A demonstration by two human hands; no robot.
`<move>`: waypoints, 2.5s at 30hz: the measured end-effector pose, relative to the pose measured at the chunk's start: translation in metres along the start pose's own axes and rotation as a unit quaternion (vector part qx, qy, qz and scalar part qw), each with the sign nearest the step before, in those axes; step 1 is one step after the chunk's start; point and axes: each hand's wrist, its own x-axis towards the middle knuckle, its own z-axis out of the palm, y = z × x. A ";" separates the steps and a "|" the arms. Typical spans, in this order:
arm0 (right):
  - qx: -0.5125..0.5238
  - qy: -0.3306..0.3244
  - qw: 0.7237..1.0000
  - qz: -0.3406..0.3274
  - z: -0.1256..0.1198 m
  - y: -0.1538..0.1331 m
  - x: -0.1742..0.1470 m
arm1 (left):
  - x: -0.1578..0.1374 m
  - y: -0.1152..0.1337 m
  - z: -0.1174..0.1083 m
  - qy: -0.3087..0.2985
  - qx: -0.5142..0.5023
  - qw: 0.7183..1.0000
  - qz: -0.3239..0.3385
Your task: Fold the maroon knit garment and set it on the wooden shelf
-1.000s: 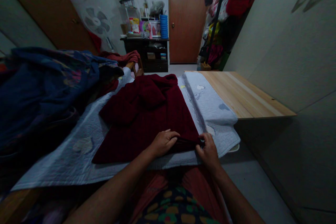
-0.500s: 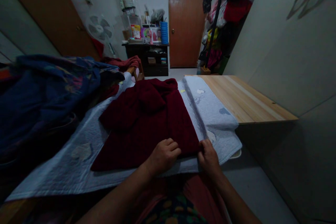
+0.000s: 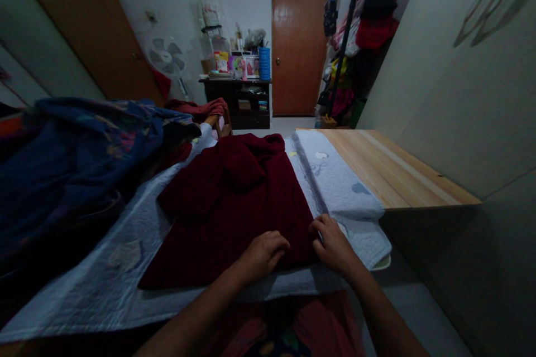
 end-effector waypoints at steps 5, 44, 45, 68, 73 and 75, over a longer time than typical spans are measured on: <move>-0.004 0.054 0.998 -0.035 0.039 0.002 0.049 | -0.002 0.005 0.012 0.043 0.104 0.993 -0.019; -0.076 -0.096 0.991 0.047 0.035 0.007 0.258 | 0.167 -0.118 -0.017 0.162 0.147 0.954 -0.206; -0.070 -0.075 0.993 0.058 0.041 0.010 0.273 | 0.166 -0.119 -0.017 0.173 0.126 0.955 -0.207; -0.073 -0.013 0.993 0.089 0.128 0.046 0.314 | 0.166 -0.148 -0.041 0.456 -0.035 0.837 -0.299; -0.080 -0.018 0.992 0.097 0.129 0.045 0.315 | 0.156 -0.166 -0.053 0.365 0.122 0.825 -0.413; -0.080 -0.023 0.992 0.099 0.129 0.045 0.315 | 0.151 -0.176 -0.055 0.299 0.152 0.838 -0.431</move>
